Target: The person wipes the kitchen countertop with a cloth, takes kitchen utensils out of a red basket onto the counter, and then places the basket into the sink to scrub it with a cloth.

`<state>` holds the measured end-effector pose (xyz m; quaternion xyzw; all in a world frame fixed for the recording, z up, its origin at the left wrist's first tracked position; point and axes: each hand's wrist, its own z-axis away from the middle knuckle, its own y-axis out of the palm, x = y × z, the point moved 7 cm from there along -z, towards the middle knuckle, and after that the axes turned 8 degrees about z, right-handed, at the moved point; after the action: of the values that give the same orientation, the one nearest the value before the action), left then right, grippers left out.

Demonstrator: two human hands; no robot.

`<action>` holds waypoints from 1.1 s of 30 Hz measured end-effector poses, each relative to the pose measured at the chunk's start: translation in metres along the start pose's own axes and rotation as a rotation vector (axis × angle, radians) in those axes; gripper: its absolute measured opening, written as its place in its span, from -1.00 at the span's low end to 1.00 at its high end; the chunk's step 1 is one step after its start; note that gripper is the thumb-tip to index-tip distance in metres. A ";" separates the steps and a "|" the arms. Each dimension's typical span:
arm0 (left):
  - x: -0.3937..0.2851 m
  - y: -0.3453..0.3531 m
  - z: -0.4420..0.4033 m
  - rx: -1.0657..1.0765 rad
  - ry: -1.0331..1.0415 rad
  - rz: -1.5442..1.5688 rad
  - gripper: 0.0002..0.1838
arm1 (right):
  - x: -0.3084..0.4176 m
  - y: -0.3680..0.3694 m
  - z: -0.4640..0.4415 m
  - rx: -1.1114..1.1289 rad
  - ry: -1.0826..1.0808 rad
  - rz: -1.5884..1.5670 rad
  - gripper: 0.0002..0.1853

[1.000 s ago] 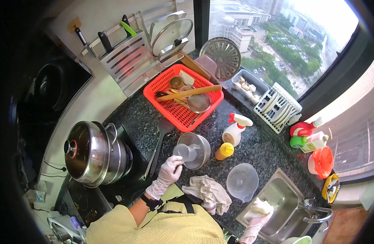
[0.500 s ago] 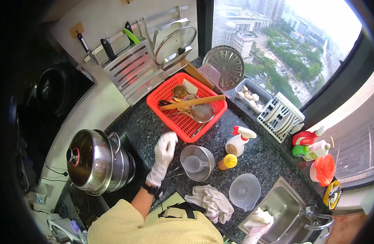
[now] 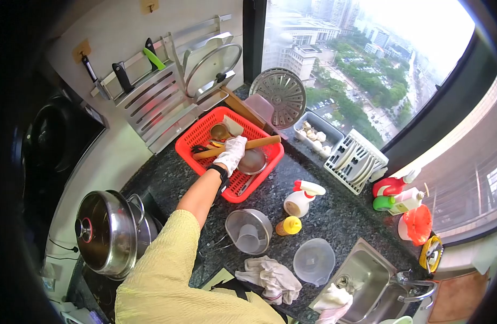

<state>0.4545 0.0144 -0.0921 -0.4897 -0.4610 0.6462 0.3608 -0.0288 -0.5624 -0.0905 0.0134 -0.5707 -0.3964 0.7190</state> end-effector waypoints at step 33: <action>-0.019 -0.127 0.495 -0.378 0.759 -0.014 -0.60 | 0.001 -0.003 -0.024 0.058 0.289 -0.165 -0.53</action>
<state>-0.0168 -0.0830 0.0814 -0.7474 -0.4092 0.3217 0.4129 -0.0110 -0.5754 -0.0997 0.1380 -0.4695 -0.4314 0.7579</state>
